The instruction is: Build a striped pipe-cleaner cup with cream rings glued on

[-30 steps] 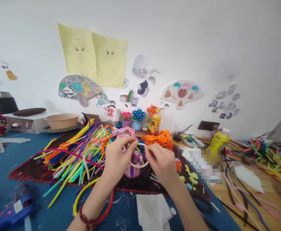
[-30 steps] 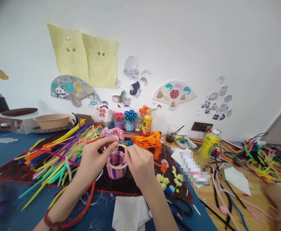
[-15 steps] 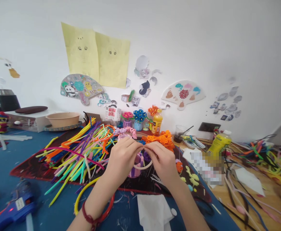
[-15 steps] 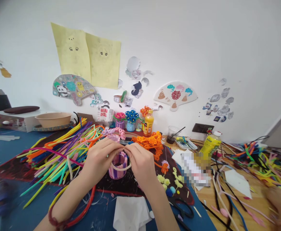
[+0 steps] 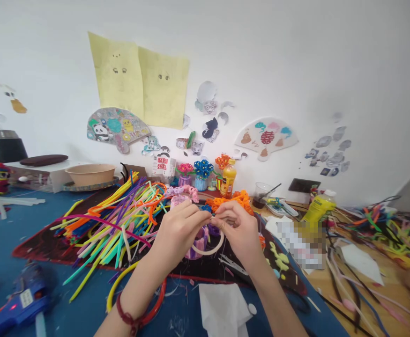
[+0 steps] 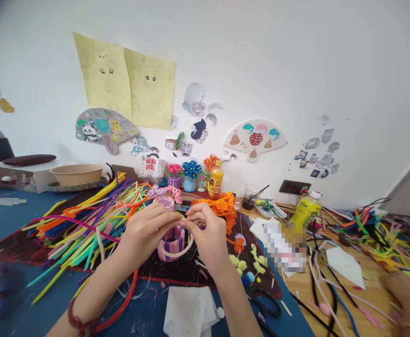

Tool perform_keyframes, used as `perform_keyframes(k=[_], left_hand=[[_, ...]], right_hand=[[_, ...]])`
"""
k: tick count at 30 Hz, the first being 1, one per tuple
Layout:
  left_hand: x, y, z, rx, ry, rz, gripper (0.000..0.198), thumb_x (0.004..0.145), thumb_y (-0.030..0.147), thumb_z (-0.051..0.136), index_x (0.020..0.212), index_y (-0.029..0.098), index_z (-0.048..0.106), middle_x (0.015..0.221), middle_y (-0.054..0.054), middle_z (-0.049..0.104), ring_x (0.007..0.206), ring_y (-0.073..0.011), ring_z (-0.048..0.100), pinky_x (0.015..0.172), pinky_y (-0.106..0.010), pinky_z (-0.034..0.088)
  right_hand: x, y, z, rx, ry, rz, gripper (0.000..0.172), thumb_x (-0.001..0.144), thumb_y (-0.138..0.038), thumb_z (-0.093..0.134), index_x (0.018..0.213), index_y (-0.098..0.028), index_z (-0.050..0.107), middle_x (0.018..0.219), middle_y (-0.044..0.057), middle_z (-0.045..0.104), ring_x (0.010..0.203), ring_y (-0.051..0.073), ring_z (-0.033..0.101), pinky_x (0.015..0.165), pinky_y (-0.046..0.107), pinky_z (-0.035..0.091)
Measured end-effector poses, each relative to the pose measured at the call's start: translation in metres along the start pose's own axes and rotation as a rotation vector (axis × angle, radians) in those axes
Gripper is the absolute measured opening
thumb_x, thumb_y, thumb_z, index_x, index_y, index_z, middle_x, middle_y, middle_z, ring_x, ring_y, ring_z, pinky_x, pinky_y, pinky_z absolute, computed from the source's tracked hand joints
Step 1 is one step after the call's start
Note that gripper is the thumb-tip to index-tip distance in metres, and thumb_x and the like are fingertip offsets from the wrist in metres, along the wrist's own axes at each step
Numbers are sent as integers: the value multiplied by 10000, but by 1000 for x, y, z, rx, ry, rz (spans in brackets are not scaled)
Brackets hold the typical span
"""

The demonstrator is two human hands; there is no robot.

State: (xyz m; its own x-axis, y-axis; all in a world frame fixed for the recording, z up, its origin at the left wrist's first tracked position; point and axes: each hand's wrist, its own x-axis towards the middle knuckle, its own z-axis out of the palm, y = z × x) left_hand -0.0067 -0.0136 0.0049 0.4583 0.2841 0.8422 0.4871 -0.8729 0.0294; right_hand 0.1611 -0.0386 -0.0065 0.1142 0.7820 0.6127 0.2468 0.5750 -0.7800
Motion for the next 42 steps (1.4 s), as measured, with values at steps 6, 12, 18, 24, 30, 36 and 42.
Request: perform_keyframes(k=[6, 12, 18, 24, 30, 36, 42], left_hand=[[0, 1, 1, -2, -14, 6, 188, 961, 169, 504, 857, 165, 661, 705, -27, 638, 669, -151, 518, 620, -260, 430], [3, 3, 0, 49, 43, -11, 177, 967, 198, 503, 852, 164, 634, 738, -34, 649, 691, -155, 547, 651, -273, 450], [2, 1, 0, 187, 102, 6, 137, 948, 179, 531, 852, 160, 626, 736, -37, 653, 675, -160, 552, 645, -278, 445], [-1, 0, 1, 194, 68, 13, 184, 960, 174, 503, 821, 166, 622, 699, -30, 634, 657, -156, 543, 629, -267, 441], [-1, 1, -1, 216, 137, -20, 171, 954, 172, 511, 823, 167, 622, 702, -28, 634, 652, -160, 548, 618, -267, 440], [-1, 2, -1, 224, 177, -26, 152, 946, 151, 526, 821, 170, 610, 717, -26, 647, 662, -160, 561, 639, -273, 440], [-2, -1, 0, 175, 194, -75, 143, 929, 152, 557, 799, 164, 615, 699, -22, 640, 652, -162, 560, 629, -276, 436]], right_hand=[[1, 0, -1, 5, -28, 22, 336, 749, -487, 751, 704, -201, 580, 607, -8, 639, 554, 149, 612, 541, 255, 503], [2, -2, -5, 88, -27, 70, 262, 799, -440, 723, 851, -188, 674, 724, 42, 722, 641, 180, 679, 563, 269, 548], [0, 2, -2, -100, 14, -18, 151, 802, -335, 735, 805, -184, 731, 735, 48, 751, 630, 182, 686, 573, 276, 552], [-2, 1, 1, -238, 63, -182, 95, 828, -250, 708, 768, -186, 744, 717, 41, 754, 574, 165, 657, 546, 267, 532], [-5, -4, 7, -288, 71, -263, 129, 842, -255, 678, 761, -171, 732, 690, 51, 735, 524, 151, 606, 479, 251, 489], [-6, -6, 9, -207, 70, -119, 176, 827, -284, 669, 697, -172, 707, 593, 16, 659, 461, 117, 496, 438, 232, 428], [-3, -5, 8, 36, -21, 179, 236, 774, -366, 711, 664, -169, 642, 488, -41, 530, 404, 85, 428, 409, 213, 355]])
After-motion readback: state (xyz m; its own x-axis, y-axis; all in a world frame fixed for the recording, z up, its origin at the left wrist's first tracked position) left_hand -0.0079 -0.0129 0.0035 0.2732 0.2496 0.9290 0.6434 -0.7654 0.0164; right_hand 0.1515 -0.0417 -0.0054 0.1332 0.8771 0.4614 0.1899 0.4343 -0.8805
